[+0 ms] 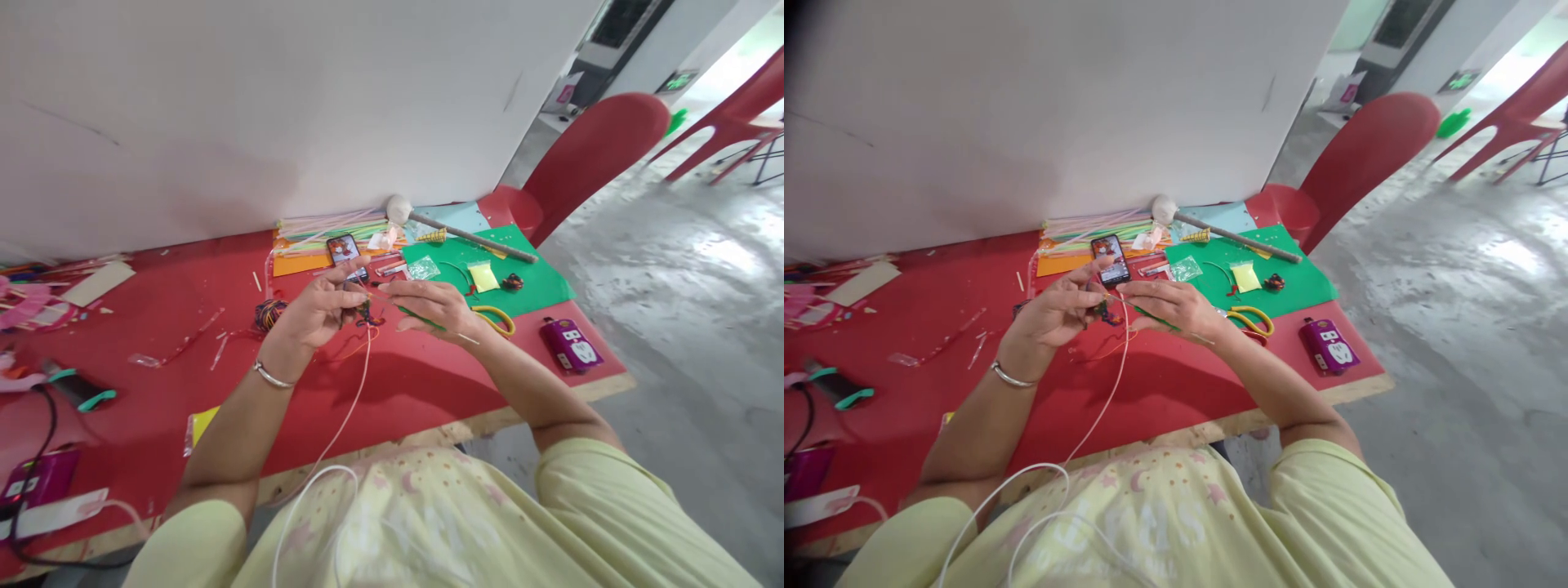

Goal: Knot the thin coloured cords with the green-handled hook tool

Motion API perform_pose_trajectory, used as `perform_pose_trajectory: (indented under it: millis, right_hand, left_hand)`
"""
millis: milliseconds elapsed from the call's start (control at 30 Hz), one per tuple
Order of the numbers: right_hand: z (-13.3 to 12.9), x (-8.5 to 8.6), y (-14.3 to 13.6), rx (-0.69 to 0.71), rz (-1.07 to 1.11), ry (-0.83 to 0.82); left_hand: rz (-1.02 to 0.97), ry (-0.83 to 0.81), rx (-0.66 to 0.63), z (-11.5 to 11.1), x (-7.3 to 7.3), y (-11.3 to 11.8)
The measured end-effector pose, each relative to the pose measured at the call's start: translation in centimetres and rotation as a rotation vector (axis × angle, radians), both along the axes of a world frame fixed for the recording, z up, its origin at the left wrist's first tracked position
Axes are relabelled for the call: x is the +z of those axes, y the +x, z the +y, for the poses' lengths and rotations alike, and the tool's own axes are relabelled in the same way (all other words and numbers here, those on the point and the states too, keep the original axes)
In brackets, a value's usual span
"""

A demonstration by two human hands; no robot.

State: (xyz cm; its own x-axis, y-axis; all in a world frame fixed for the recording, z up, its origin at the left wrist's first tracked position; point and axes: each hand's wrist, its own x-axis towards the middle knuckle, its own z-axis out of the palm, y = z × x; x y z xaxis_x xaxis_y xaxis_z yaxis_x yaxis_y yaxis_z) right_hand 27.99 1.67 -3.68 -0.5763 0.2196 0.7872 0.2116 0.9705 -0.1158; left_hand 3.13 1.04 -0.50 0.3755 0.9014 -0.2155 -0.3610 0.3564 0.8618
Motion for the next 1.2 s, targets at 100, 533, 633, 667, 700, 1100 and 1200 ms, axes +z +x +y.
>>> perform_pose_trajectory:
  millis: [100,533,633,667,700,1100,1200]
  right_hand:
    - [0.0,1.0,0.5,0.034,-0.034,-0.040]
    - [0.3,2.5,1.4,0.328,0.098,-0.979]
    - [0.0,0.6,0.1,0.363,0.282,-1.130]
    - [-0.3,0.0,-0.6,0.350,0.345,-1.145]
    - [-0.6,-0.6,-1.2,0.325,0.405,-1.173]
    - [-2.7,-0.2,-4.3,0.064,0.669,-1.273]
    - [-3.1,-0.2,-4.8,0.012,0.680,-1.100]
  left_hand:
    - [0.029,0.024,-0.002,0.2,0.2,-0.5]
    - [0.008,0.092,-0.216,0.2,-0.4,0.2]
    - [0.001,0.148,-0.202,0.1,-0.8,1.0]
    - [0.007,0.174,-0.167,0.0,-1.0,1.4]
    - [0.019,0.201,-0.117,-0.1,-1.2,1.8]
    - [0.343,0.604,0.474,-0.8,-3.5,4.0]
    - [0.337,0.585,0.486,-0.7,-3.7,3.8]
